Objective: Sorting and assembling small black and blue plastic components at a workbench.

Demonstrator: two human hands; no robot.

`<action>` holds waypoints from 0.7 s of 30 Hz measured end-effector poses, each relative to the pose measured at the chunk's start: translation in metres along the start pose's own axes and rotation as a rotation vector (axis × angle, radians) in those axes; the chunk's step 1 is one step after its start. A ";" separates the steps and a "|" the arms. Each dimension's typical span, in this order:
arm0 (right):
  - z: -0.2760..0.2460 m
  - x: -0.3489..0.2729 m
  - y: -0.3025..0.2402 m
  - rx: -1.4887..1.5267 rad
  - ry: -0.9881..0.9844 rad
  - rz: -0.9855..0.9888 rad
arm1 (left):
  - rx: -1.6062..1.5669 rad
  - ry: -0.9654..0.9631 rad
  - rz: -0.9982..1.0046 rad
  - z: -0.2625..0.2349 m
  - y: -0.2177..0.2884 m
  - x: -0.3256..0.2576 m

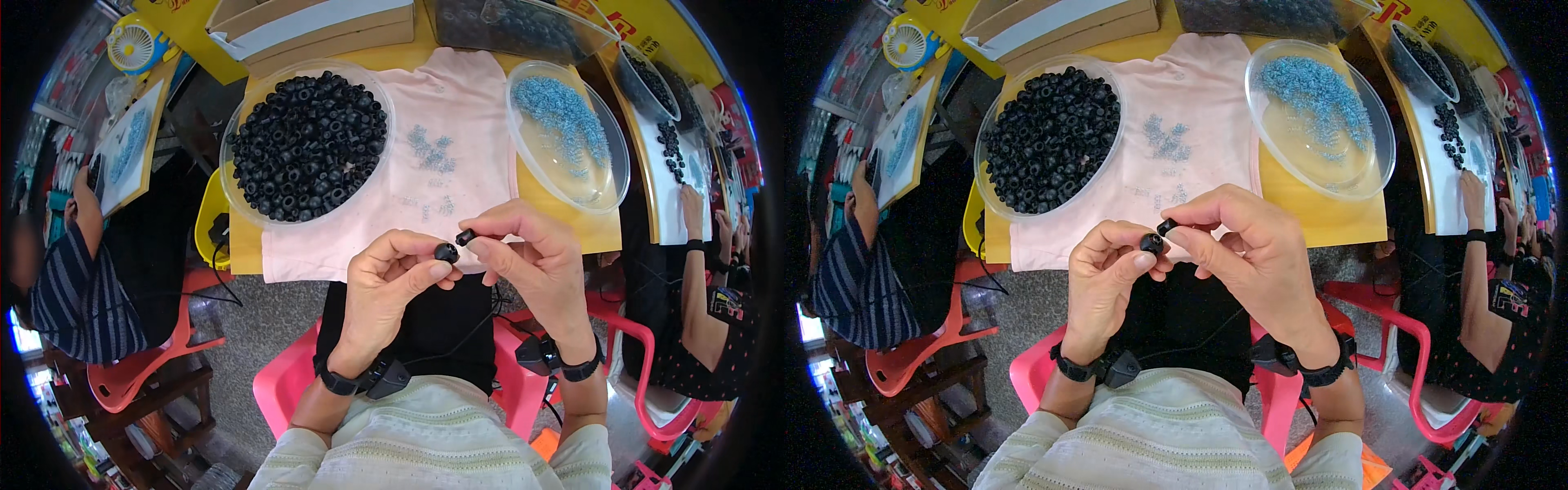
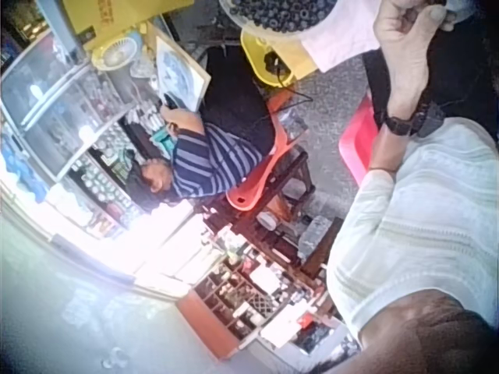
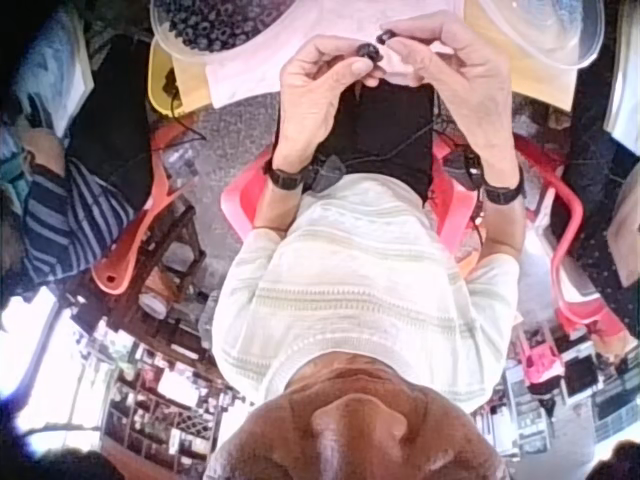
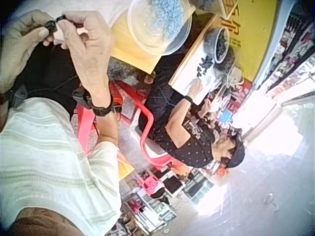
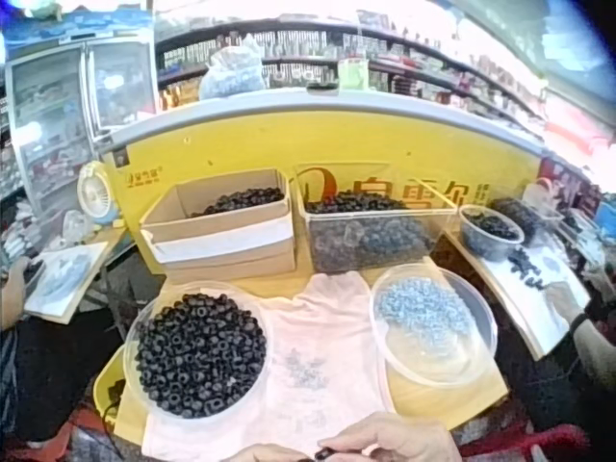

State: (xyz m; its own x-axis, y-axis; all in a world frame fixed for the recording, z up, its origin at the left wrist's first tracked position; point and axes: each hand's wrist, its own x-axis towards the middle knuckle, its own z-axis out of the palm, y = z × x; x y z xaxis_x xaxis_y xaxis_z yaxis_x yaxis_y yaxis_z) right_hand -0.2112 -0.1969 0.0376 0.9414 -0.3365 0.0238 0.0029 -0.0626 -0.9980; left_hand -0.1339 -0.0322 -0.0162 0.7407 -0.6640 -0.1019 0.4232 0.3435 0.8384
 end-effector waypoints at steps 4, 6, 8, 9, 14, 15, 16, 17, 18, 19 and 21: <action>-0.003 0.003 -0.005 -0.145 -0.063 -0.072 | -0.074 -0.023 -0.011 -0.001 0.001 0.000; -0.003 0.005 -0.008 -0.248 -0.101 -0.110 | -0.084 -0.022 -0.018 0.001 0.002 0.000; -0.004 0.006 -0.008 -0.298 -0.113 -0.162 | -0.098 -0.027 -0.042 0.000 0.002 0.000; -0.004 0.006 -0.008 -0.323 -0.118 -0.189 | -0.104 -0.029 -0.054 -0.002 0.001 0.000; -0.005 0.007 -0.006 -0.407 -0.154 -0.297 | -0.276 -0.092 -0.130 -0.009 -0.005 0.001; -0.005 0.007 -0.007 -0.414 -0.162 -0.314 | -0.297 -0.101 -0.139 -0.010 -0.005 0.001; -0.005 0.008 -0.007 -0.395 -0.170 -0.279 | -0.263 -0.095 -0.120 -0.010 -0.005 0.001; -0.005 0.008 -0.007 -0.376 -0.178 -0.243 | -0.229 -0.089 -0.100 -0.008 -0.004 0.000; -0.006 0.008 -0.006 -0.357 -0.186 -0.208 | -0.194 -0.082 -0.079 -0.007 -0.004 0.000; -0.006 0.008 -0.005 -0.329 -0.196 -0.173 | -0.214 -0.076 -0.094 -0.007 -0.005 0.000; -0.007 0.008 -0.001 -0.272 -0.216 -0.103 | -0.253 -0.063 -0.123 -0.008 -0.008 -0.001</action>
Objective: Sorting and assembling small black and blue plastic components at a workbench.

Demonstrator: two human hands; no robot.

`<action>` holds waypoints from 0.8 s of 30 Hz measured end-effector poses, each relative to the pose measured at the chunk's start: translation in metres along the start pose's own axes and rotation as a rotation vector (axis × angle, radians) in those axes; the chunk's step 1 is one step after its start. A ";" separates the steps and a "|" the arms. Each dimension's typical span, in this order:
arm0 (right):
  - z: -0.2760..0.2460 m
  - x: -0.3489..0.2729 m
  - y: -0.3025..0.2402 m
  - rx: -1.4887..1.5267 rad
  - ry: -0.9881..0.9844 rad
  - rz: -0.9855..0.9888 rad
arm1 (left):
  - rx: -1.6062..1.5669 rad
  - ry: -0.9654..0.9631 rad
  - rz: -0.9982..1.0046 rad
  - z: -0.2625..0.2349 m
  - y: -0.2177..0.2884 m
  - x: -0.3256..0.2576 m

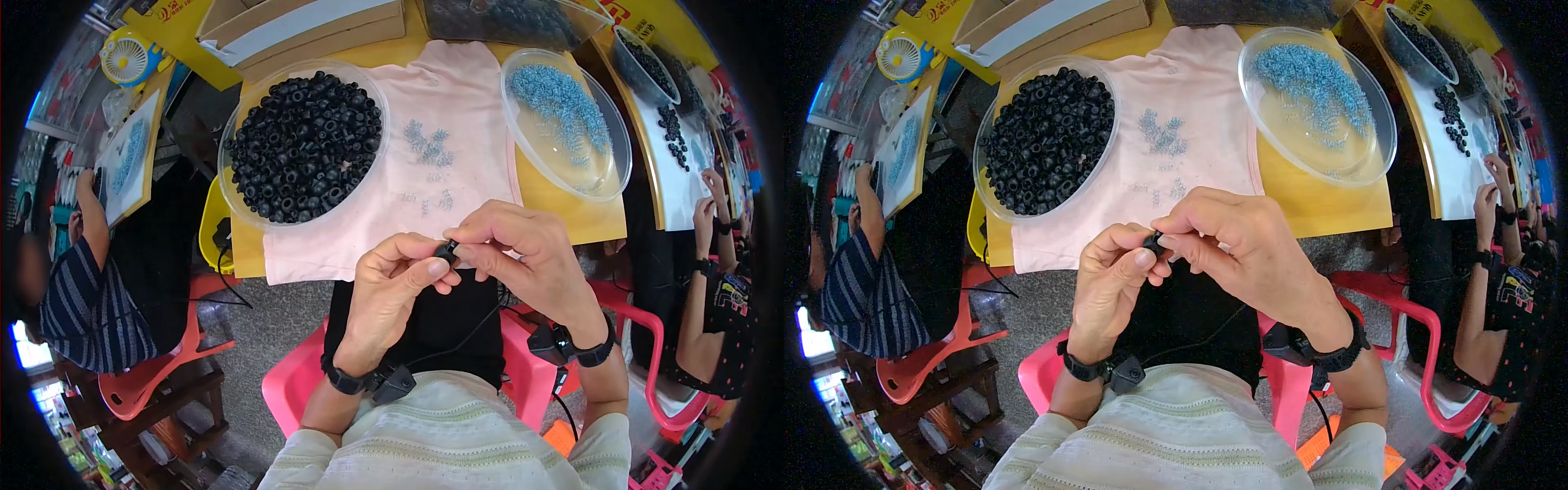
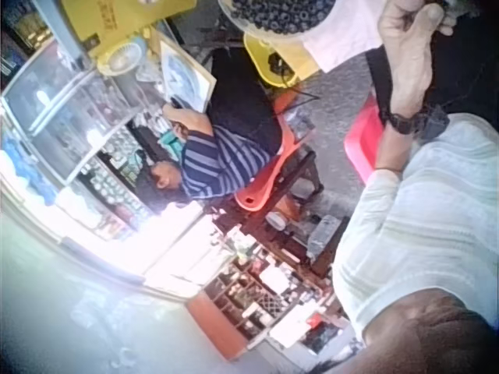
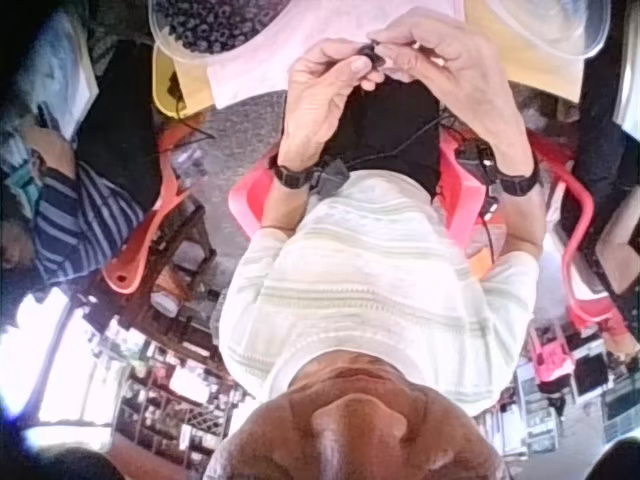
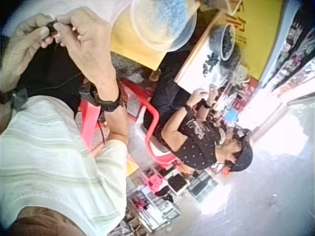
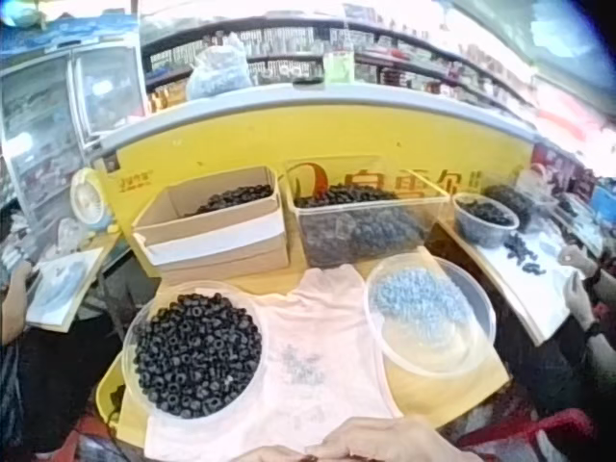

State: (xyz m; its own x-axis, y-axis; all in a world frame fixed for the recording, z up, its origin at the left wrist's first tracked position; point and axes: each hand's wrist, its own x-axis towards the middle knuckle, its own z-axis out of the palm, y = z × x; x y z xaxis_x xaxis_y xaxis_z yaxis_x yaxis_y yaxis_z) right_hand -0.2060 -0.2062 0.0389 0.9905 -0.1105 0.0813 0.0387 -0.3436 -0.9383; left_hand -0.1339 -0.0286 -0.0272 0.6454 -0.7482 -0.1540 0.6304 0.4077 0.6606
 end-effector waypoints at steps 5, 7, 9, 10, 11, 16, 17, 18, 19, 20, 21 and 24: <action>0.007 -0.003 0.007 -0.174 0.111 -0.198 | -0.108 -0.005 -0.081 -0.003 -0.003 0.002; 0.009 -0.006 0.006 -0.212 0.143 -0.231 | -0.140 -0.008 -0.103 -0.002 -0.002 0.003; 0.015 -0.009 0.001 -0.211 0.169 -0.210 | -0.188 -0.008 -0.137 0.001 0.001 0.002; 0.017 -0.010 0.000 -0.241 0.186 -0.226 | -0.198 -0.004 -0.161 0.005 0.002 0.002; 0.019 -0.011 0.001 -0.271 0.204 -0.241 | -0.208 0.001 -0.186 0.011 0.004 0.001; 0.021 -0.015 0.009 -0.374 0.266 -0.310 | -0.274 -0.038 -0.236 0.011 -0.002 -0.002; 0.021 -0.015 0.009 -0.367 0.264 -0.307 | -0.273 -0.038 -0.243 0.009 -0.004 -0.002; 0.022 -0.015 0.009 -0.361 0.261 -0.304 | -0.273 -0.039 -0.250 0.008 -0.005 -0.002; 0.021 -0.015 0.010 -0.365 0.264 -0.316 | -0.238 -0.025 -0.253 0.012 -0.004 -0.003; 0.020 -0.015 0.011 -0.369 0.267 -0.327 | -0.204 -0.011 -0.256 0.018 0.000 -0.003; 0.020 -0.014 0.012 -0.373 0.270 -0.339 | -0.169 0.002 -0.258 0.021 0.002 -0.003; 0.019 -0.012 0.011 -0.391 0.268 -0.379 | -0.108 -0.020 -0.183 0.018 -0.002 -0.007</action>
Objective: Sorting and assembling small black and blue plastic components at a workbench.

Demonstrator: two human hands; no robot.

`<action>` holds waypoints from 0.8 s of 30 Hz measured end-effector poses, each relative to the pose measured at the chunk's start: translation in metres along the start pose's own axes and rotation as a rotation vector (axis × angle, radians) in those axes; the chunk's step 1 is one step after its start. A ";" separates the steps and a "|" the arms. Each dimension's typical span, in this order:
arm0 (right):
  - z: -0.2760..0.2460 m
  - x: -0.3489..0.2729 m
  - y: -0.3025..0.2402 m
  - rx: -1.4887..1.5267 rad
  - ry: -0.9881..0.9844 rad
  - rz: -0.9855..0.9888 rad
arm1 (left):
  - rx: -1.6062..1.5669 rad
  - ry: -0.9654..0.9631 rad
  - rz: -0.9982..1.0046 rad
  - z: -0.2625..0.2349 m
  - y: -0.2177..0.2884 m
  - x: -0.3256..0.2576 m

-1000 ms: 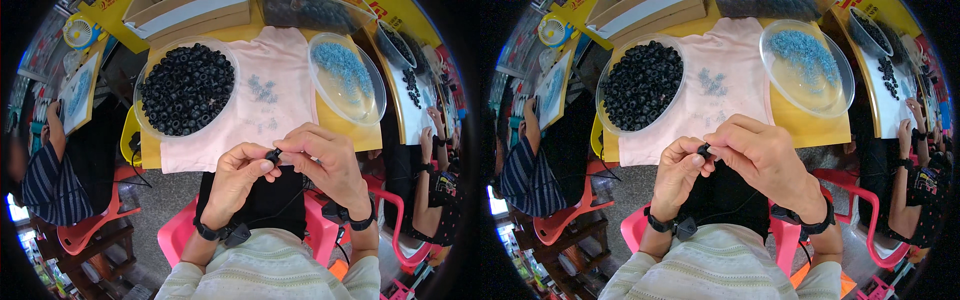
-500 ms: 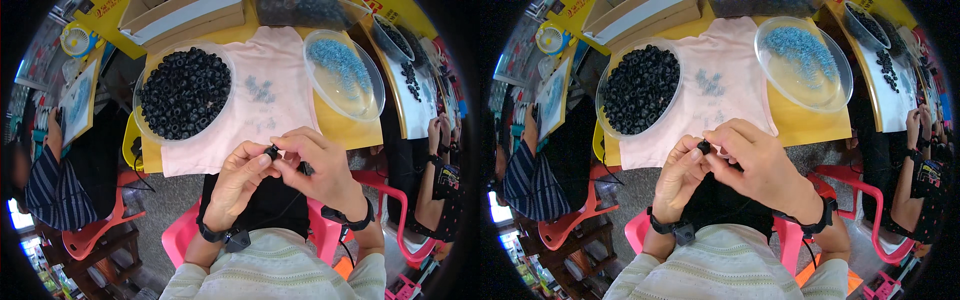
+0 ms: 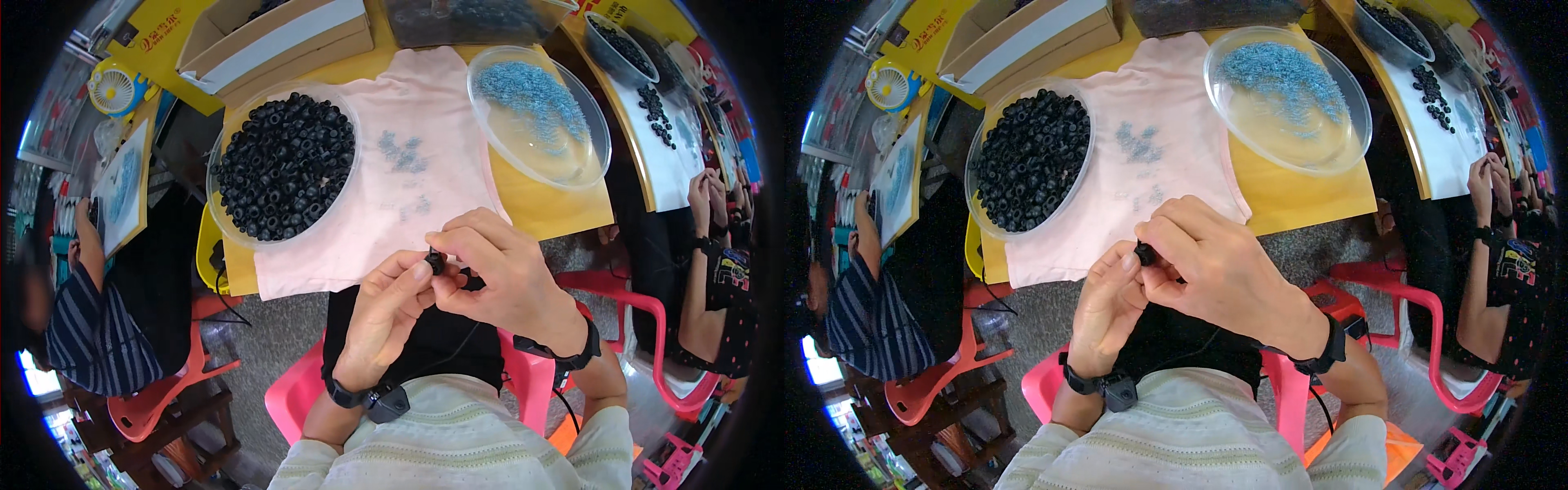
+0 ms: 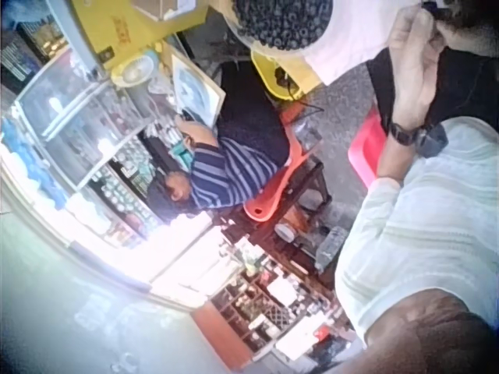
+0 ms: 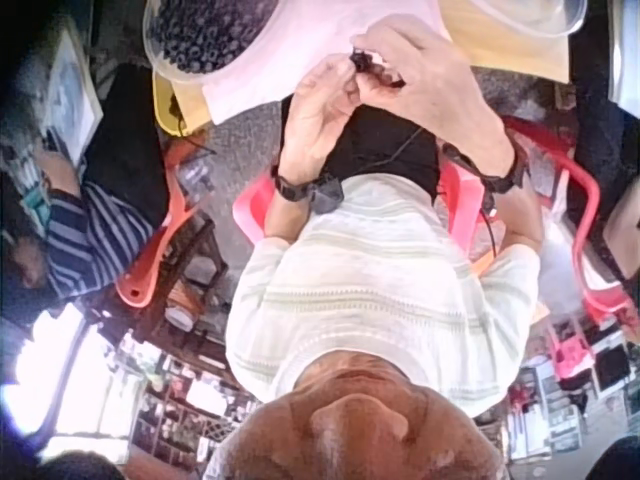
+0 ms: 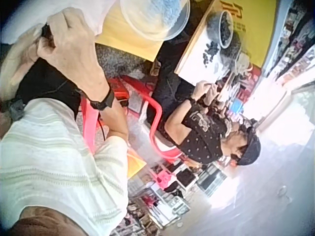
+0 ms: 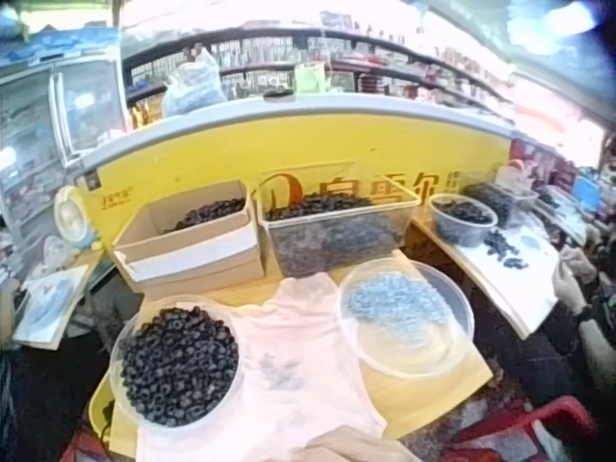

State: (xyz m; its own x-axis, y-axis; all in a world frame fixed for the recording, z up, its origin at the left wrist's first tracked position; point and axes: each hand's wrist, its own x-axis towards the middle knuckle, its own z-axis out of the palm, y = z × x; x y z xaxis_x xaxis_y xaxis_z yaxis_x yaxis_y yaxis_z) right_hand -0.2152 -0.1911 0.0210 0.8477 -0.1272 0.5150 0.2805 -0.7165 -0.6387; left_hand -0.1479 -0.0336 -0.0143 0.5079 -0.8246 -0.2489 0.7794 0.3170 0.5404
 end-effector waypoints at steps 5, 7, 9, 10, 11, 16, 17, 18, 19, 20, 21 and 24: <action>0.002 -0.005 0.002 -0.036 0.022 -0.067 | 0.022 0.014 0.032 0.001 -0.004 -0.004; 0.007 -0.014 0.005 -0.047 0.050 -0.065 | 0.028 0.021 0.015 -0.001 -0.007 -0.004; 0.012 -0.024 0.007 -0.029 0.044 -0.006 | 0.035 0.048 -0.013 -0.008 -0.015 -0.002; 0.012 -0.026 0.008 -0.020 0.041 0.008 | 0.046 0.057 -0.008 -0.009 -0.018 -0.001; 0.011 -0.028 0.010 -0.012 0.039 0.022 | 0.056 0.066 -0.004 -0.009 -0.020 -0.001; -0.002 -0.027 0.011 0.002 0.032 0.071 | 0.071 0.076 -0.009 0.002 -0.015 0.007; -0.003 -0.025 0.011 -0.026 0.045 0.044 | 0.067 0.071 -0.002 0.007 -0.011 0.008; -0.005 -0.023 0.011 -0.053 0.058 0.018 | 0.063 0.066 0.006 0.011 -0.008 0.010; -0.004 -0.022 0.010 -0.084 0.069 0.001 | 0.089 0.054 0.028 0.009 -0.009 0.011; -0.004 -0.020 0.008 -0.115 0.081 -0.016 | 0.116 0.041 0.050 0.006 -0.010 0.013; -0.003 -0.019 0.007 -0.145 0.093 -0.033 | 0.143 0.029 0.073 0.003 -0.010 0.013; 0.002 -0.021 0.007 -0.131 0.106 -0.021 | 0.082 0.021 0.096 0.002 -0.012 0.016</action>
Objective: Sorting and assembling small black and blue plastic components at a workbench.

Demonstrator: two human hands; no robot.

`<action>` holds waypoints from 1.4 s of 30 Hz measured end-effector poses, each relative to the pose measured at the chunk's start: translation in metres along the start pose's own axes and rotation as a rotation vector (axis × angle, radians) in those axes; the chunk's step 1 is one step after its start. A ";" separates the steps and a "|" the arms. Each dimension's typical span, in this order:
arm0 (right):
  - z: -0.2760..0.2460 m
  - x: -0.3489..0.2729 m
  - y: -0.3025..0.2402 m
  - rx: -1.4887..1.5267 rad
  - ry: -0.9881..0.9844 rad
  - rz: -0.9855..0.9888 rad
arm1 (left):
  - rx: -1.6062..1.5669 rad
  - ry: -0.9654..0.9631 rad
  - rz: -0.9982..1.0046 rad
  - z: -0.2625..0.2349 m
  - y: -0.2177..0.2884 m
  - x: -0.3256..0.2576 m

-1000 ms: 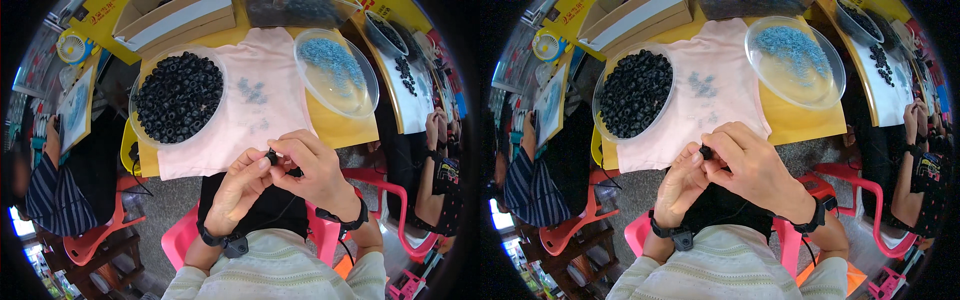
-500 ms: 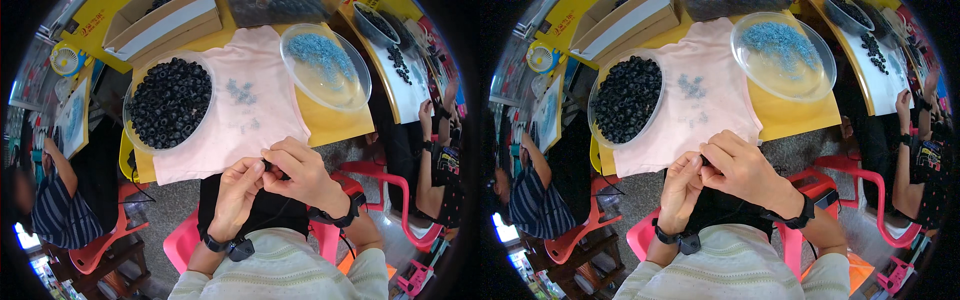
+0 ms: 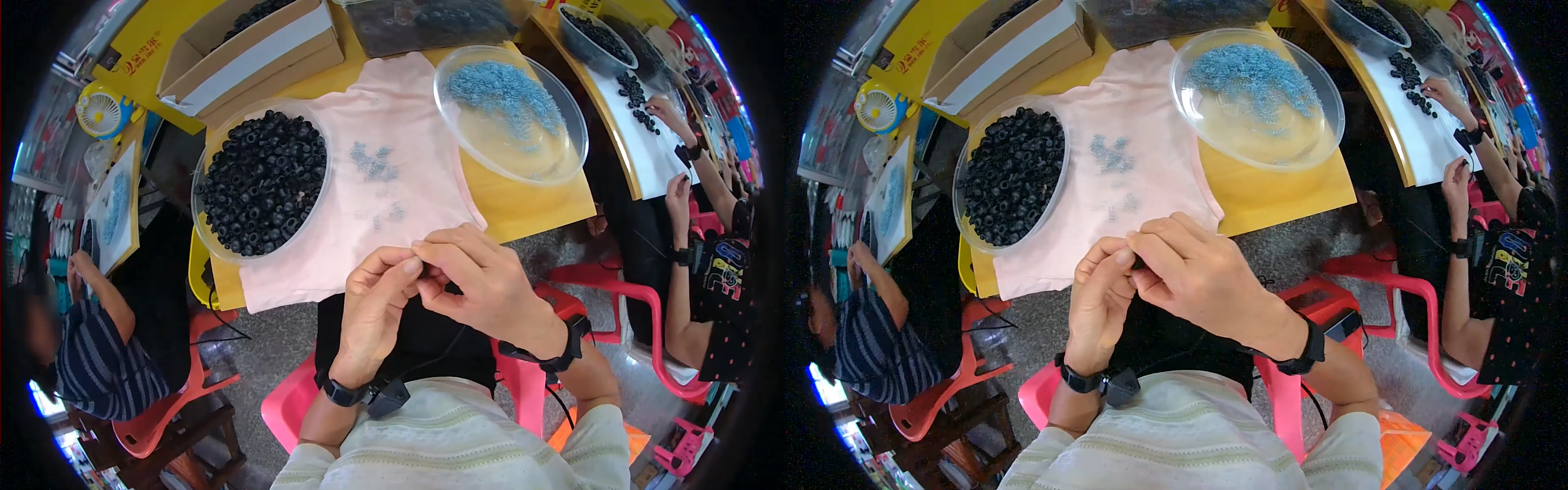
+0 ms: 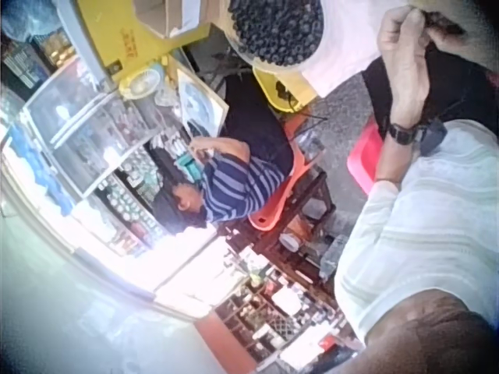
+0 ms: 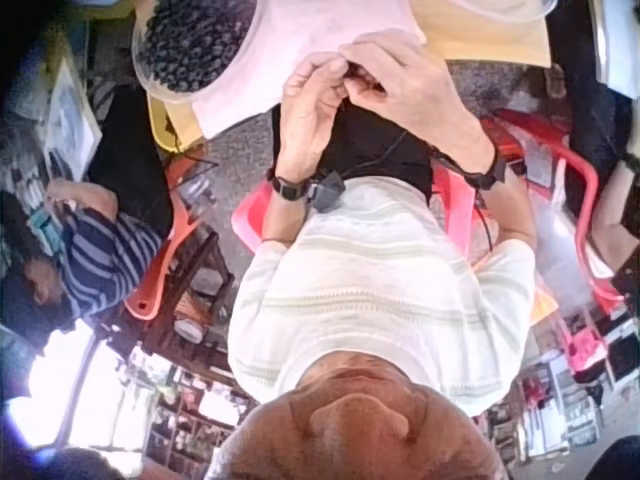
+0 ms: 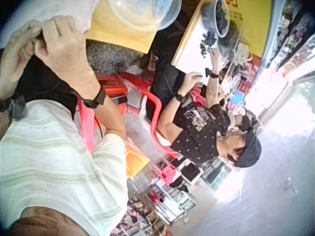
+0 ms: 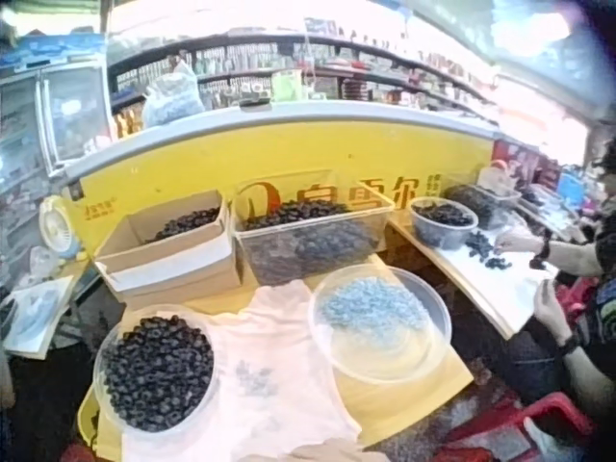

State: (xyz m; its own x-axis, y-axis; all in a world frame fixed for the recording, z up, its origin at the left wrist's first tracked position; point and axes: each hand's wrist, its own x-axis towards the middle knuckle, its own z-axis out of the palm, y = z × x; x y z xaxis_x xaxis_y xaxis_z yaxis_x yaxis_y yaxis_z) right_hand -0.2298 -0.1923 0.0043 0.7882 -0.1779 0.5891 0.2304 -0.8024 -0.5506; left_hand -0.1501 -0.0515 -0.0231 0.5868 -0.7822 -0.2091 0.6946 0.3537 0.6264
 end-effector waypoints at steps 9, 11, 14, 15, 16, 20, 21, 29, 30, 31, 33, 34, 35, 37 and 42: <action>-0.001 0.006 0.002 -0.210 -0.215 -0.044 | -0.005 0.073 -0.031 0.004 0.000 -0.001; -0.001 0.007 0.004 -0.279 -0.223 -0.086 | 0.025 0.067 -0.047 0.003 0.002 -0.001; -0.003 0.008 0.010 -0.309 -0.270 -0.103 | 0.147 0.110 -0.079 0.013 0.004 -0.002; -0.002 0.007 0.012 -0.309 -0.293 -0.108 | 0.165 0.105 -0.094 0.013 0.004 -0.005; 0.000 0.006 0.012 -0.312 -0.316 -0.112 | 0.181 0.098 -0.109 0.013 0.004 -0.007; 0.006 0.004 0.008 -0.313 -0.340 -0.112 | 0.128 0.029 -0.065 0.001 0.005 -0.011; 0.005 0.003 0.006 -0.293 -0.355 -0.109 | 0.135 0.029 -0.059 0.000 0.004 -0.013; 0.009 -0.021 -0.005 -0.234 -0.429 -0.109 | 0.253 0.134 -0.086 -0.002 -0.005 -0.036; 0.009 -0.024 -0.008 -0.193 -0.417 -0.087 | 0.261 0.122 -0.088 -0.003 -0.005 -0.039; 0.009 -0.027 -0.010 -0.144 -0.404 -0.066 | 0.273 0.117 -0.088 -0.004 -0.005 -0.042; 0.005 -0.024 -0.016 -0.177 -0.359 -0.073 | 0.268 0.034 -0.047 -0.002 0.002 -0.044; 0.003 -0.019 -0.019 -0.189 -0.334 -0.088 | 0.270 -0.004 -0.015 0.000 0.007 -0.043; 0.001 -0.012 -0.020 -0.182 -0.322 -0.076 | 0.261 0.002 -0.006 0.002 0.010 -0.041; -0.004 0.006 -0.017 -0.171 -0.300 -0.052 | 0.242 0.012 0.015 0.009 0.016 -0.034; -0.024 0.065 -0.007 -0.263 -0.188 -0.085 | 0.301 0.115 0.215 0.016 0.045 -0.027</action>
State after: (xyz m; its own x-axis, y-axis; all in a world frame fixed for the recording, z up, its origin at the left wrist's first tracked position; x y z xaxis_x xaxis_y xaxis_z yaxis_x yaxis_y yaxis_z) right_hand -0.1933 -0.2121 0.0605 0.8694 -0.0153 0.4939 0.1641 -0.9339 -0.3178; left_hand -0.1410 -0.0227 0.0223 0.7601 -0.6384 -0.1212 0.4077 0.3233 0.8540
